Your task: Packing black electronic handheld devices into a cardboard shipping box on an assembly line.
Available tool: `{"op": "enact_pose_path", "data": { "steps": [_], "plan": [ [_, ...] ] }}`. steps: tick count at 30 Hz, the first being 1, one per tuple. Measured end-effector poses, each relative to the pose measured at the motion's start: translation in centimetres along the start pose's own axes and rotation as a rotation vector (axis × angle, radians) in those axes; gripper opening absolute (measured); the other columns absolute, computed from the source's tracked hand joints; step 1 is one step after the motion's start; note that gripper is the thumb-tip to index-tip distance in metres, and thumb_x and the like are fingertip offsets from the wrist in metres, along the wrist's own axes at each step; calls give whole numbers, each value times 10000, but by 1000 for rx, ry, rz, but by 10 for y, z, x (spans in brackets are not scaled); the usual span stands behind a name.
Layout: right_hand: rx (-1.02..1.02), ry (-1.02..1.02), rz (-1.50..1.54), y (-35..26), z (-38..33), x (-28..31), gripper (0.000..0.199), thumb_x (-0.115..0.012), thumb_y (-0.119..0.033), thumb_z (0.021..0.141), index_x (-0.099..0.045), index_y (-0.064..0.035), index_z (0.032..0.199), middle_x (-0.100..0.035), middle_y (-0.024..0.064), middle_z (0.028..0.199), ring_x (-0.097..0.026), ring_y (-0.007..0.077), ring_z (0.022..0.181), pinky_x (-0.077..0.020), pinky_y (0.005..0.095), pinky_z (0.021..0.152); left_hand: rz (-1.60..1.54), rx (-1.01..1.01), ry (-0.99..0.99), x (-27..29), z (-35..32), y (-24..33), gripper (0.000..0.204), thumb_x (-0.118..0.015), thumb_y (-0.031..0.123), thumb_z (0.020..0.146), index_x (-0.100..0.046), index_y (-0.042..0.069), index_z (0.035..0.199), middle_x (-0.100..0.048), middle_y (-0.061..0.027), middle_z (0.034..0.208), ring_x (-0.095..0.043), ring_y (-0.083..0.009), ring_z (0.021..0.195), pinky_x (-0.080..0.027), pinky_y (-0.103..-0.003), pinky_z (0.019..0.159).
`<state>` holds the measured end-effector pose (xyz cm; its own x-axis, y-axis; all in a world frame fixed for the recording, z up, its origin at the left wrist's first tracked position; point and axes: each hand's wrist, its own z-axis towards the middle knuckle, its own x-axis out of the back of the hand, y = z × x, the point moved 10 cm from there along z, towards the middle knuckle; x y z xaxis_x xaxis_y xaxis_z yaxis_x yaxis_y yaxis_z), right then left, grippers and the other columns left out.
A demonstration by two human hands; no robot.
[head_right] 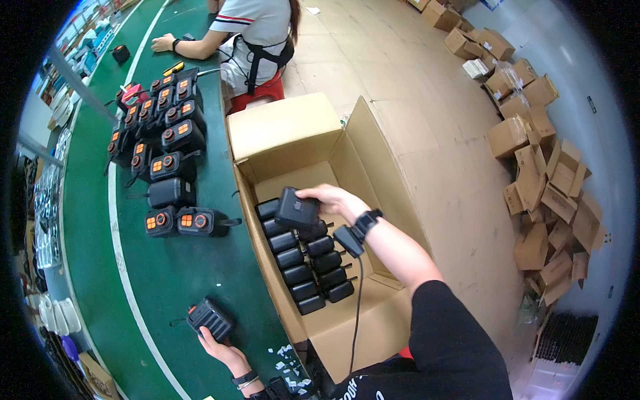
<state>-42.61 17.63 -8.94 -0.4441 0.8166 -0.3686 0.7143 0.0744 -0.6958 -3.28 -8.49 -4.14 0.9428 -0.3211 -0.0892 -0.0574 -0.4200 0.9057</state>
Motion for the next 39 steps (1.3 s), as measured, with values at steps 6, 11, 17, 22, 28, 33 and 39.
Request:
{"op": "enact_pose_path", "data": {
  "steps": [6,11,17,22,28,33,39],
  "plan": [
    [879,487,-1431,-20,63,-78,594,-771,-117,630,-500,-20,1150,-497,159,1129,-443,320,1141,-313,453,1042,27,-236,149,17,1,16,563,-464,379,904,-399,-32,1283,-514,-151,1174,-544,-240,997,-439,-348,852],
    [933,585,-1467,5,106,-84,623,-749,-98,645,-471,-33,1199,-461,116,1189,-401,306,1173,-282,487,1062,99,-354,160,5,-4,21,600,-462,388,867,-389,-48,1273,-501,-195,1182,-549,-290,1017,-449,-379,868],
    [680,326,-1249,39,167,-44,570,-681,-121,733,-479,-36,1259,-462,158,1310,-374,377,1241,-336,445,1040,179,-447,173,-2,-11,25,614,-449,385,839,-400,-66,1253,-495,-234,1163,-565,-321,985,-477,-395,827],
    [583,371,-1266,42,161,-45,504,-481,-242,895,-395,-28,1343,-299,166,1451,-245,367,1344,-235,448,1105,222,-479,180,-1,-8,29,607,-440,395,843,-416,-63,1240,-510,-220,1146,-564,-309,984,-477,-383,820],
    [1008,380,-627,-7,5,-110,406,-589,-131,848,-489,-3,1220,-507,163,1230,-453,289,1178,-343,371,1013,163,-213,13,-11,-5,39,632,-690,280,773,-433,-42,1253,-522,-155,1195,-556,-254,1007,-460,-378,882],
    [893,-433,-924,-40,-146,-217,796,-754,-298,706,-371,-18,1345,-472,170,1264,-411,306,1216,-338,393,1024,501,-343,-498,-130,-62,78,761,-870,187,521,-480,34,1155,-571,-87,1011,-553,-208,958,-434,-330,876],
    [642,-418,-1333,-20,-167,-195,690,-777,-183,607,-473,5,1197,-563,138,1028,-535,293,968,-445,388,867,857,-628,-841,-212,-104,65,683,-867,181,528,-497,40,1084,-583,-135,971,-602,-294,876,-497,-368,780]
  ]
}}
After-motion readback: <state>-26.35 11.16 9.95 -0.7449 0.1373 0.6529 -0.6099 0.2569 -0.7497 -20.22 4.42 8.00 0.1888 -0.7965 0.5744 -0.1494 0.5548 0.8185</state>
